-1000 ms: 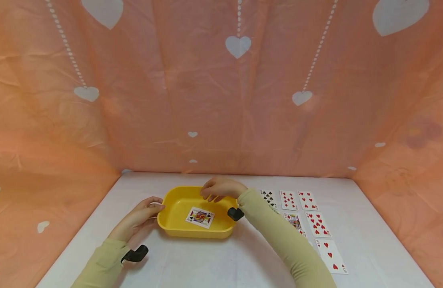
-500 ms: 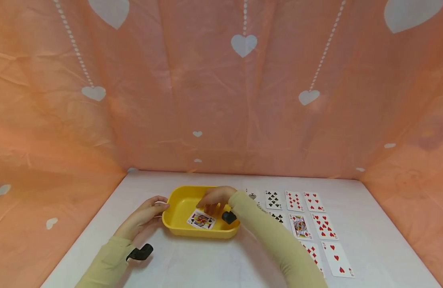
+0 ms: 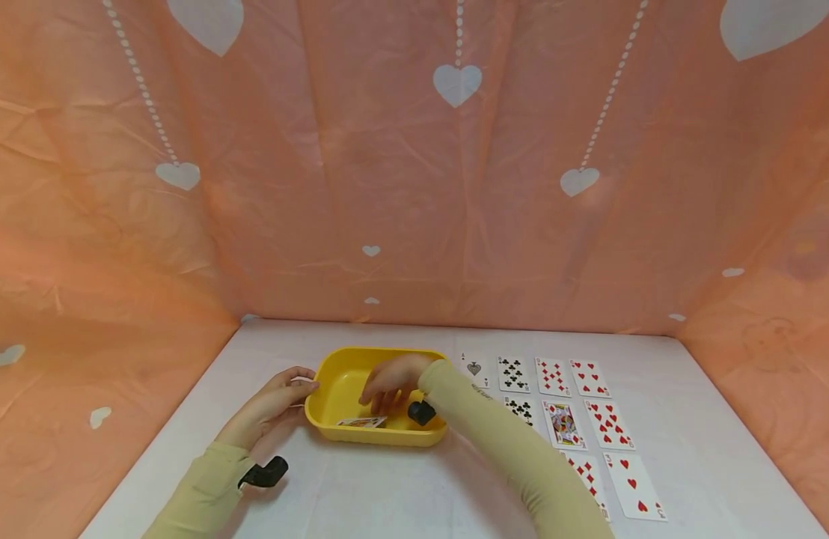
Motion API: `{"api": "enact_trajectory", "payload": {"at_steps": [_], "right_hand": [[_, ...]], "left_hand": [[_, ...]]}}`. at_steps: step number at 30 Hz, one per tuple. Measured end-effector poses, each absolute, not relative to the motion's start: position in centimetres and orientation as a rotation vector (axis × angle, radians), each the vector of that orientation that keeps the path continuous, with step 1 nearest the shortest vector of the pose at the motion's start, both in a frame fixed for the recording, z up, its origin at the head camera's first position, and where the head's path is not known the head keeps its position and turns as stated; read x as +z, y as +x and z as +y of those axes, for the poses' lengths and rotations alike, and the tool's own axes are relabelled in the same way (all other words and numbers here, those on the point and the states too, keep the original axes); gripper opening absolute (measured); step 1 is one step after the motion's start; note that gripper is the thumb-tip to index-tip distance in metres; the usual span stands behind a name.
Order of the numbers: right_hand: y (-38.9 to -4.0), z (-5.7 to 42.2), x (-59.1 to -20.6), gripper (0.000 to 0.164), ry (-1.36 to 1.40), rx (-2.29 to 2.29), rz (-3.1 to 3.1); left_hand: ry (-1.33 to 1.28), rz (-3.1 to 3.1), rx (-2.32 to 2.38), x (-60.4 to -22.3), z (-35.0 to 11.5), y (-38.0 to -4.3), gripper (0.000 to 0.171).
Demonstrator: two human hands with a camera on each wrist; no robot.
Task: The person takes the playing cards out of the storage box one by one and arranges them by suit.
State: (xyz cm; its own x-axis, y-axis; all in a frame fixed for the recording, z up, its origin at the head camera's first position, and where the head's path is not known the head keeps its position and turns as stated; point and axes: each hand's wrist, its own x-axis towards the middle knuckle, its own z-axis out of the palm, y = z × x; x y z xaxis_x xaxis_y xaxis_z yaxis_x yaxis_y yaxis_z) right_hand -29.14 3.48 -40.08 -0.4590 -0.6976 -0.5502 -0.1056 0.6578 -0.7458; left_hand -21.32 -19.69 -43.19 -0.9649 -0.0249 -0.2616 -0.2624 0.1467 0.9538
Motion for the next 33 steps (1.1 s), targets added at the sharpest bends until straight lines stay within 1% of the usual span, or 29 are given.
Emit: {"api": "enact_trajectory", "payload": {"at_steps": [4,8,15,23,30,33], "right_hand": [[-29.1,3.1,-40.1,0.017,-0.679,-0.730,1.938],[-28.7,2.8,-40.1,0.015,-0.715,-0.676,1.955],[-28.2,2.5,-40.1,0.017,-0.679,-0.675,1.958],[-28.5,2.2,-39.9,0.016,-0.640,-0.722,1.968],[-28.4,1.9,-39.6,0.022,-0.660,-0.703,1.943],[-28.4,1.8,-39.6,0.024,-0.672,-0.701,1.926]], "left_hand": [[-0.276,2.223,1.928,-43.3,-19.8,-21.2,0.027],[-0.293,2.216,1.931,-43.5,-19.9,-21.2,0.027],[-0.303,2.221,1.931,-43.8,-19.8,-21.1,0.026],[-0.317,2.224,1.924,-43.6,-19.7,-21.1,0.026],[-0.313,2.230,1.917,-43.5,-19.8,-21.4,0.028],[-0.255,2.211,1.958,-43.5,-19.8,-21.2,0.026]]}}
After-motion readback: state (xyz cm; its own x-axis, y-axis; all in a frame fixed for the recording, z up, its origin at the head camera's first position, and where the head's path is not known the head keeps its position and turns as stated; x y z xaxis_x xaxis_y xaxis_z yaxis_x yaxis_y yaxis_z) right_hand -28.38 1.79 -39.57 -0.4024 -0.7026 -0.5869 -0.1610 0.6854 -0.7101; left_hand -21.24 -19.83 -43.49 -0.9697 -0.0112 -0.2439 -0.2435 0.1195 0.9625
